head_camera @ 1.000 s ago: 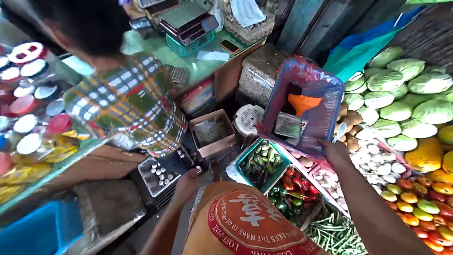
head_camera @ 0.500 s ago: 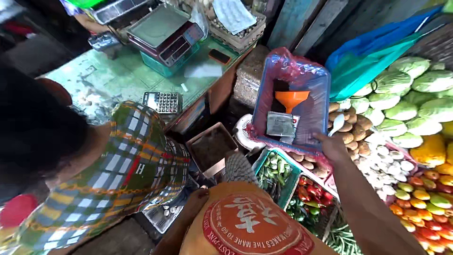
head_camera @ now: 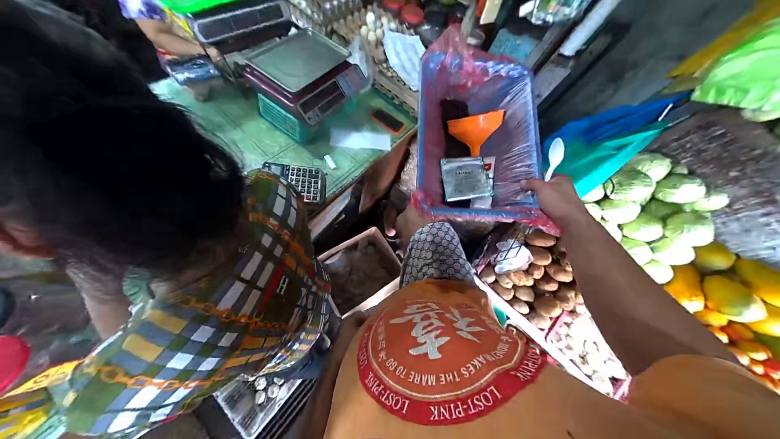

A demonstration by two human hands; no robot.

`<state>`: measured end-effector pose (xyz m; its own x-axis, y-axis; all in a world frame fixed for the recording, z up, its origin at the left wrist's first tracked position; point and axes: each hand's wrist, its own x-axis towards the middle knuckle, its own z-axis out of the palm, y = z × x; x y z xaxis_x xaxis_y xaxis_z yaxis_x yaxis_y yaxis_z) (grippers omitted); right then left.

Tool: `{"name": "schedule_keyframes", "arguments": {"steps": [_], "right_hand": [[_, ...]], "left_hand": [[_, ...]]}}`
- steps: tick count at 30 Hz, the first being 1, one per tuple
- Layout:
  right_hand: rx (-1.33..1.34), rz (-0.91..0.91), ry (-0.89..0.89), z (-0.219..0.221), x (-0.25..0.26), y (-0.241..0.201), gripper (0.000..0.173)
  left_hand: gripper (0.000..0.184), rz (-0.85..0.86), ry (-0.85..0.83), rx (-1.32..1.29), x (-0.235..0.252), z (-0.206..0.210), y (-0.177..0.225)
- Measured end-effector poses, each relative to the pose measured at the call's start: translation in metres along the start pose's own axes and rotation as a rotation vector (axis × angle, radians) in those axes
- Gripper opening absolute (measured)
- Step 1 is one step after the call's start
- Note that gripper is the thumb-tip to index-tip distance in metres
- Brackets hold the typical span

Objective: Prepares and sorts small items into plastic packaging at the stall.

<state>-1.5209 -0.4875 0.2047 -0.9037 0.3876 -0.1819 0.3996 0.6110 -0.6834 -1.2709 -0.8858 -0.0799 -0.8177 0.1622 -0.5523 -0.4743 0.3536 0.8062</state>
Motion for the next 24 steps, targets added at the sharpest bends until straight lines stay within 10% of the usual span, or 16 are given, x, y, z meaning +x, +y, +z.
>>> {"name": "schedule_keyframes", "arguments": {"steps": [10, 19, 24], "right_hand": [[-0.073, -0.197, -0.307, 0.112, 0.110, -0.046, 0.030], [-0.373, -0.506, -0.768, 0.228, 0.337, -0.172, 0.030], [-0.328, -0.709, -0.893, 0.285, 0.381, -0.213, 0.040]], "left_hand": [[0.019, -0.035, 0.334, -0.304, 0.054, -0.028, 0.014], [0.031, -0.377, 0.285, -0.509, 0.169, -0.062, 0.090], [0.031, -0.557, 0.082, -0.589, 0.221, -0.054, 0.100]]}}
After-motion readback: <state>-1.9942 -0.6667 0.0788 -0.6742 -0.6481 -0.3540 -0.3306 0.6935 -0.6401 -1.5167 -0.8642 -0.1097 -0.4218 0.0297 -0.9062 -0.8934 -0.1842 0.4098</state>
